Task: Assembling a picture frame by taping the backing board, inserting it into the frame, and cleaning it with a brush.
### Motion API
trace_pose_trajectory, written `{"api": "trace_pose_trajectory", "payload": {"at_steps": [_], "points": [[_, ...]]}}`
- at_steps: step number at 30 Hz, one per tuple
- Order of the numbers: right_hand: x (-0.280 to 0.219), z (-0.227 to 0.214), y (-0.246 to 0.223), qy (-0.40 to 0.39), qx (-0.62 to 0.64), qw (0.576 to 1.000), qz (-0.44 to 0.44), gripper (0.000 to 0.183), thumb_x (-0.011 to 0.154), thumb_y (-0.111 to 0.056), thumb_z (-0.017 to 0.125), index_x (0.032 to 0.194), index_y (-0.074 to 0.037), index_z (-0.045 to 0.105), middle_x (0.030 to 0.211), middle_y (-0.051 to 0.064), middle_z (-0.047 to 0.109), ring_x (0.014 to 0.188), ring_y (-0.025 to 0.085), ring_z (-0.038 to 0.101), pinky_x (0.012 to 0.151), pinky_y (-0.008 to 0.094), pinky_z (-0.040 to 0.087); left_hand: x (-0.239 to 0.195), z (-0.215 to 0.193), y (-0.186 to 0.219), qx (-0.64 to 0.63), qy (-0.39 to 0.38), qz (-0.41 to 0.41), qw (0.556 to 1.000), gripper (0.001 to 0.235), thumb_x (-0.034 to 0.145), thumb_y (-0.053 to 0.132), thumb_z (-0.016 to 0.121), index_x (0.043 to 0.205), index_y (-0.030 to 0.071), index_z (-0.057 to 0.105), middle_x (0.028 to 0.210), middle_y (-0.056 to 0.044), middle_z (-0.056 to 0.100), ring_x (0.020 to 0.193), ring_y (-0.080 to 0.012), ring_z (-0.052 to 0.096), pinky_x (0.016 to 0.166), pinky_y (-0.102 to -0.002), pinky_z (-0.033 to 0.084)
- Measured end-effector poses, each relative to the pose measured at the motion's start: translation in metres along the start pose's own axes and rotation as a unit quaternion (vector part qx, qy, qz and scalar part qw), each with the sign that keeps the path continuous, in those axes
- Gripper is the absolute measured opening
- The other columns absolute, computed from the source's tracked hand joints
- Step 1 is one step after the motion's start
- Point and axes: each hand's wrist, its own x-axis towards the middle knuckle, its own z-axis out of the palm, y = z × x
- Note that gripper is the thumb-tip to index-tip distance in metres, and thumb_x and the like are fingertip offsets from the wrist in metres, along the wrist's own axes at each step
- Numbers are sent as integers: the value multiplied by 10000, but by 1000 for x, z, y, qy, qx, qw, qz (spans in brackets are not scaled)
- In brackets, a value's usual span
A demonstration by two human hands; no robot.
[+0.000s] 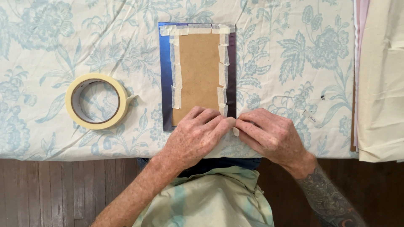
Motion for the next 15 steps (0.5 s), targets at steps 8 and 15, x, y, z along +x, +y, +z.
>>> {"api": "trace_pose_trajectory", "payload": {"at_steps": [8,15], "points": [[2,-3,0,3,18,1000,1,38,921,-30,750,953,-24,730,909,89,698,773,230,696,626,298,586,2,7,4,-42,14,-87,995,86,945,56,686,997,101,635,725,-40,636,817,-214,690,792,-323,551],[-6,10,-1,42,8,998,35,55,890,-39,800,913,-33,751,882,73,705,751,214,685,614,292,594,4,5,5,-64,6,-115,991,188,900,37,733,1047,95,631,764,-54,669,829,-234,696,803,-339,561]]}}
